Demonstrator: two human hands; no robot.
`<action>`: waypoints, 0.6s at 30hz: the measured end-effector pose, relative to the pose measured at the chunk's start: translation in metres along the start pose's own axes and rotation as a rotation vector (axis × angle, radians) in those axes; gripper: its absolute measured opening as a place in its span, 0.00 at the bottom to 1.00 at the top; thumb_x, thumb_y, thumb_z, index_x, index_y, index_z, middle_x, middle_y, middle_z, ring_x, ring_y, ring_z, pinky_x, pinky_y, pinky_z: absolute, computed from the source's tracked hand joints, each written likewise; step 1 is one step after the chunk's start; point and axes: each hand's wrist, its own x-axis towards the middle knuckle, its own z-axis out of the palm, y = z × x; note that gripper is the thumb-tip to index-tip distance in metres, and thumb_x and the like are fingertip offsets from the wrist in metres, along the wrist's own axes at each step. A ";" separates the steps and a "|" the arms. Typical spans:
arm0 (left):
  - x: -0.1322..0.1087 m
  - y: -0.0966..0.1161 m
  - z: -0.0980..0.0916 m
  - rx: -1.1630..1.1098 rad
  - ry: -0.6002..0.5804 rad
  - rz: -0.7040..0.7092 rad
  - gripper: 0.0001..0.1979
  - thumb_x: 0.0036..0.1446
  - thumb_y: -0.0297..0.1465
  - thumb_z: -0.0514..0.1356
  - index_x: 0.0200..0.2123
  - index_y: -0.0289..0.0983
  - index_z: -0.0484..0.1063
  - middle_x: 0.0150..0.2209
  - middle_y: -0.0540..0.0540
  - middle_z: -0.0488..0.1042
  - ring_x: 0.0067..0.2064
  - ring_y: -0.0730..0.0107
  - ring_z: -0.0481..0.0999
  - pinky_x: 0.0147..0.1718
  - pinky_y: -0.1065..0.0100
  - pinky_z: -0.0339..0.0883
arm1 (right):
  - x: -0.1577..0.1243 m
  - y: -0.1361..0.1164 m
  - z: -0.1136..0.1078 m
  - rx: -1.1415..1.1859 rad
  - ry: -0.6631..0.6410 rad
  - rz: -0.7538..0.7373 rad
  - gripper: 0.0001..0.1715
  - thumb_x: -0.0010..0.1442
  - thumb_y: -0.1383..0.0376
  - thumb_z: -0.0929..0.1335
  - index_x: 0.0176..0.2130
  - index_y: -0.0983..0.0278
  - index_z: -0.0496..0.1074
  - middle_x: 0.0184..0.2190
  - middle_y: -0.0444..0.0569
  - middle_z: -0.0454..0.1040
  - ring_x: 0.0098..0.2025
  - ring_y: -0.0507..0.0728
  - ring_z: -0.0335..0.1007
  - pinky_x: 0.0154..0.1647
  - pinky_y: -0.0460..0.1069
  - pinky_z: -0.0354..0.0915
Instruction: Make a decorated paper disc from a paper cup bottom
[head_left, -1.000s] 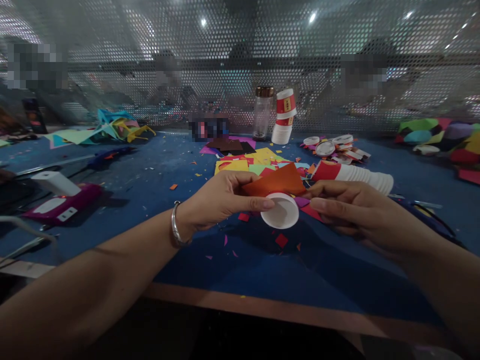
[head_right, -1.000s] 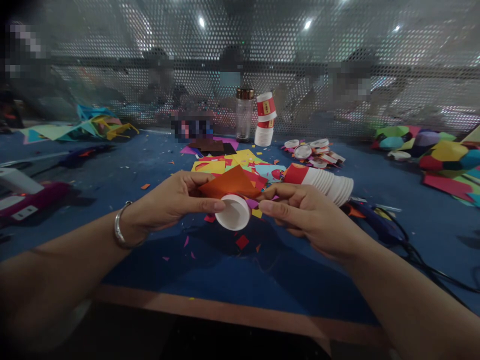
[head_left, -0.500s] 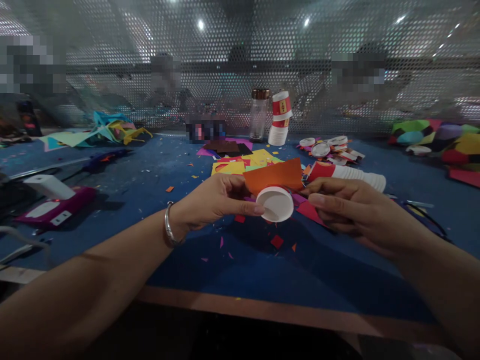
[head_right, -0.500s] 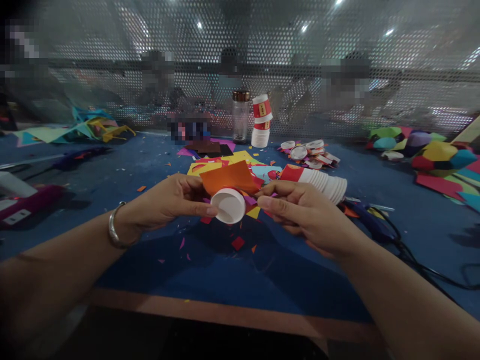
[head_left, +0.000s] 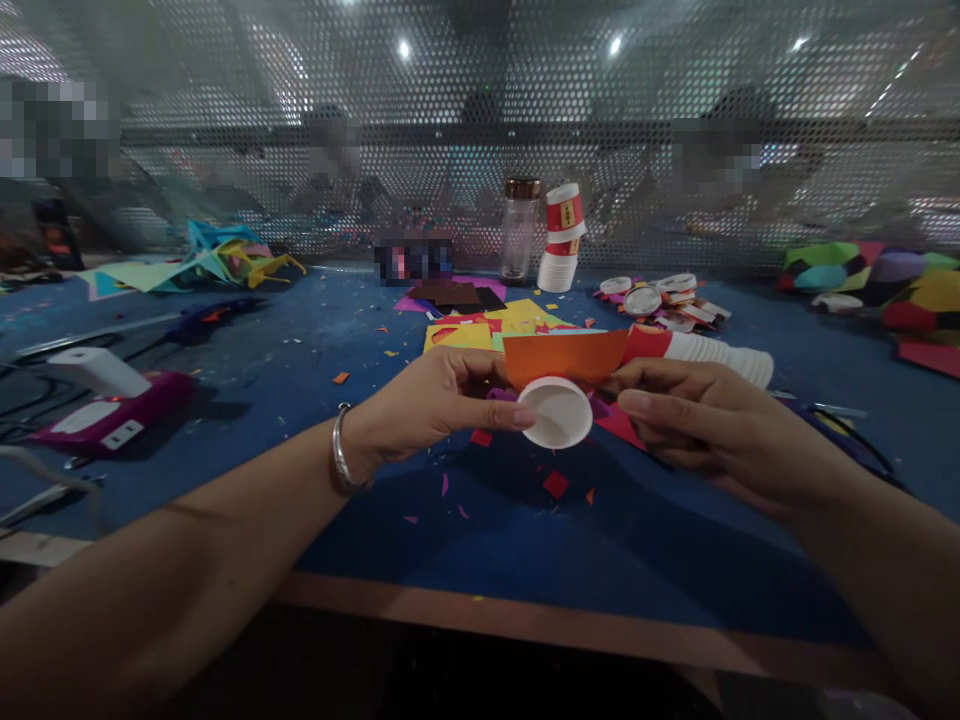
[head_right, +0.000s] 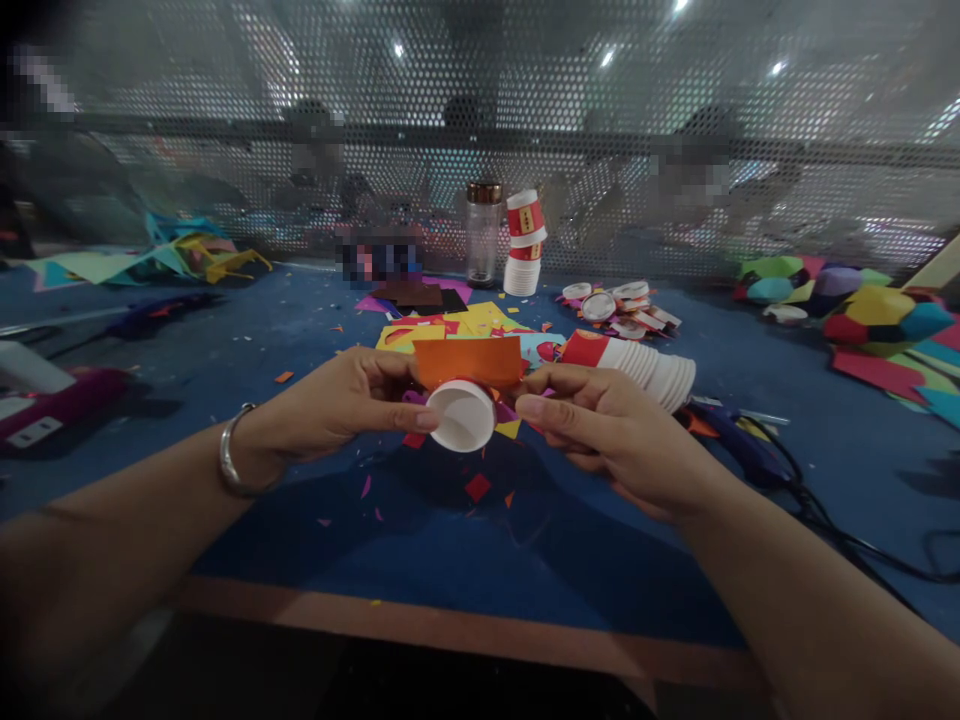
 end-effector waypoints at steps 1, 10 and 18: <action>0.000 0.000 0.000 -0.002 -0.005 -0.001 0.06 0.50 0.22 0.73 0.32 0.35 0.82 0.31 0.52 0.80 0.32 0.81 0.74 0.34 0.78 0.67 | 0.000 0.000 0.000 0.004 -0.003 0.000 0.28 0.52 0.46 0.81 0.39 0.65 0.76 0.19 0.33 0.54 0.19 0.42 0.36 0.15 0.41 0.34; -0.001 -0.001 -0.002 -0.009 -0.029 0.011 0.05 0.52 0.24 0.74 0.32 0.35 0.82 0.31 0.52 0.79 0.33 0.81 0.74 0.34 0.78 0.68 | -0.002 -0.002 0.001 -0.021 -0.017 0.001 0.28 0.53 0.46 0.80 0.36 0.64 0.73 0.18 0.32 0.53 0.18 0.42 0.36 0.14 0.41 0.34; -0.001 -0.001 -0.004 0.019 -0.004 -0.009 0.06 0.51 0.27 0.74 0.33 0.35 0.83 0.33 0.50 0.81 0.35 0.79 0.76 0.38 0.75 0.69 | -0.001 0.000 0.000 -0.030 -0.023 0.006 0.31 0.52 0.43 0.80 0.37 0.64 0.72 0.18 0.32 0.53 0.18 0.42 0.36 0.15 0.41 0.33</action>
